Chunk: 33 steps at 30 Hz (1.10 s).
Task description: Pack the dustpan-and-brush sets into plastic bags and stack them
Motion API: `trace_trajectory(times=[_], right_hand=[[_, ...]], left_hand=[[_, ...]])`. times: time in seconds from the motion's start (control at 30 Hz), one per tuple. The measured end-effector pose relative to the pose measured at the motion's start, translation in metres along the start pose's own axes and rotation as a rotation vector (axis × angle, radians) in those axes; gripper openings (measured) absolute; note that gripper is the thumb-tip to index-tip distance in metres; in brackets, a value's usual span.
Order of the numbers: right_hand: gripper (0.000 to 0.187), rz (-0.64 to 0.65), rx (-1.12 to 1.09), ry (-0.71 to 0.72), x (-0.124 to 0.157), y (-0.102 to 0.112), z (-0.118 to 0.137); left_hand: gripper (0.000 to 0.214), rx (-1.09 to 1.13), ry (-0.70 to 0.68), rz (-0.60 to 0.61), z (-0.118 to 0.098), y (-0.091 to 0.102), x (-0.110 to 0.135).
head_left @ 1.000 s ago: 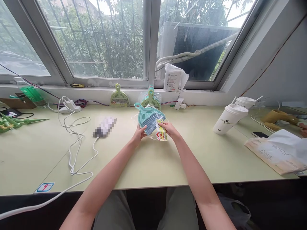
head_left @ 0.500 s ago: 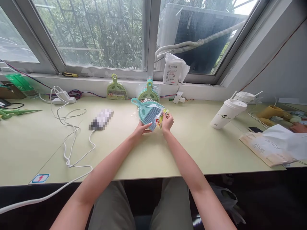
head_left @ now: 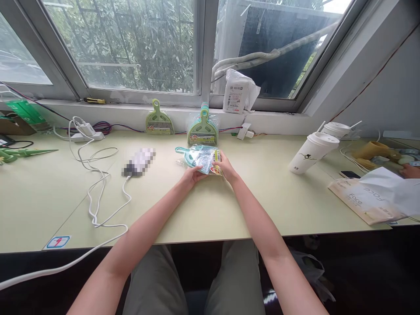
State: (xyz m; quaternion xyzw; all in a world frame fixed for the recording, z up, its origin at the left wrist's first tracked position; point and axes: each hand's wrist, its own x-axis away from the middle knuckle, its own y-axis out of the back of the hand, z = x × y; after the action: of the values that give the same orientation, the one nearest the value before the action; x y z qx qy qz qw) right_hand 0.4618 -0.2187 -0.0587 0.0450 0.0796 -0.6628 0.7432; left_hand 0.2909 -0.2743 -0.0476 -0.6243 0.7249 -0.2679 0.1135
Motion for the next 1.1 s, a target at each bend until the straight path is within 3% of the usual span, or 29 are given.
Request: trace_trajectory(times=[0.17, 0.3, 0.47, 0.53, 0.63, 0.8, 0.93, 1.1], right_hand=[[0.085, -0.358, 0.311, -0.111, -0.003, -0.014, -0.011], [0.083, -0.431, 0.352, -0.069, -0.002, -0.019, -0.023], [0.075, -0.339, 0.388, 0.035, 0.004, -0.018, -0.016], [0.054, -0.324, 0.525, 0.084, 0.008, -0.017, -0.004], [0.017, -0.206, 0.756, 0.284, 0.014, -0.013, 0.013], [0.036, -0.007, 0.926, 0.489, 0.016, -0.001, 0.020], [0.029, 0.034, 0.988, 0.530, 0.013, -0.001, 0.014], [0.023, 0.120, 0.978, 0.548, 0.018, -0.011, 0.014]], left_hand=[[0.042, -0.108, 0.005, 0.041, 0.006, -0.006, 0.001], [0.046, -0.123, -0.016, 0.048, 0.010, -0.006, 0.001], [0.041, -0.095, -0.064, 0.005, 0.008, -0.001, -0.002], [0.039, -0.079, -0.080, -0.028, 0.005, 0.001, -0.002], [0.039, -0.050, -0.113, -0.066, -0.001, 0.003, -0.002], [0.037, -0.025, -0.128, -0.067, -0.008, 0.006, 0.000], [0.034, -0.016, -0.113, -0.043, -0.006, 0.007, -0.002], [0.031, -0.004, -0.112, -0.101, -0.005, 0.009, -0.004]])
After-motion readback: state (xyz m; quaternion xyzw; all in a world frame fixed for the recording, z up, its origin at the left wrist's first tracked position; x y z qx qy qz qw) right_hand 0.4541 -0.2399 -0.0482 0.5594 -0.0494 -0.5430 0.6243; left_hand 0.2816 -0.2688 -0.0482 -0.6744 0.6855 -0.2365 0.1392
